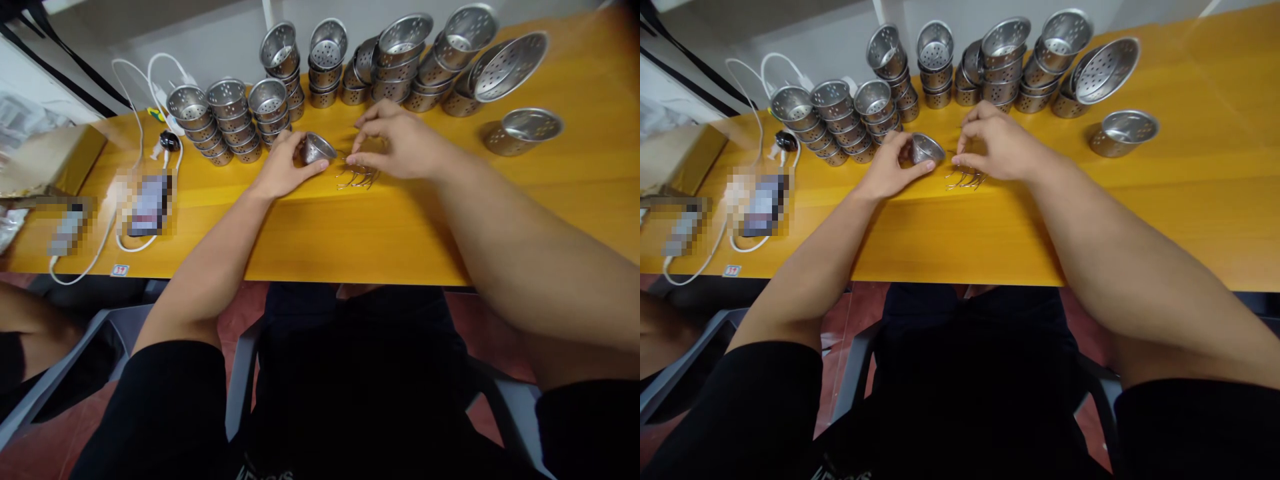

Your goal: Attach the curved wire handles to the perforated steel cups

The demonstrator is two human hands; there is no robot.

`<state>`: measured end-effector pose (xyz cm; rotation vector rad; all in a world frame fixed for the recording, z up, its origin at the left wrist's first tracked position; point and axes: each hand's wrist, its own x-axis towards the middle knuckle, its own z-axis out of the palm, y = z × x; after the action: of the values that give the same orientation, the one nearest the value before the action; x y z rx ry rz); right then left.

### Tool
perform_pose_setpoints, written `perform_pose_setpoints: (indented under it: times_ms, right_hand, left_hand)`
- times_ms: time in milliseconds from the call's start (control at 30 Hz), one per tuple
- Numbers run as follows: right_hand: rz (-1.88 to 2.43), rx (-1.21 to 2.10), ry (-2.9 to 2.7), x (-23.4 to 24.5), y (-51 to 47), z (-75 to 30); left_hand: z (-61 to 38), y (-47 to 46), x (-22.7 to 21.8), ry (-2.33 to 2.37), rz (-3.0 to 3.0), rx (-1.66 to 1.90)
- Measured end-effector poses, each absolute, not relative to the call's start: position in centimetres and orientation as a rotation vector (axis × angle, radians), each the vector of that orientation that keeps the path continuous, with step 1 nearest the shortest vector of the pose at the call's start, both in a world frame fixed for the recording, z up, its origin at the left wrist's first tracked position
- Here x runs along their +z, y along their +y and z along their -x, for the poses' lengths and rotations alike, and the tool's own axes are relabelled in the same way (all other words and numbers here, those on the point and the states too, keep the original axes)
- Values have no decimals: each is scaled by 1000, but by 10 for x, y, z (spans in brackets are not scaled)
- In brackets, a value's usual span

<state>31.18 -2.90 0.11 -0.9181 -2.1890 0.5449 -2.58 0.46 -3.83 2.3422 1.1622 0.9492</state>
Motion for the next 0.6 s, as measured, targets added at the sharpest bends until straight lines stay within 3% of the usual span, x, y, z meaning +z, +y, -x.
perform_pose_setpoints:
  times_ms: [600]
  right_hand:
    - [1184,407,-2545,4,-26,-310]
  left_hand:
    - [18,10,-48,1368,-2241,868]
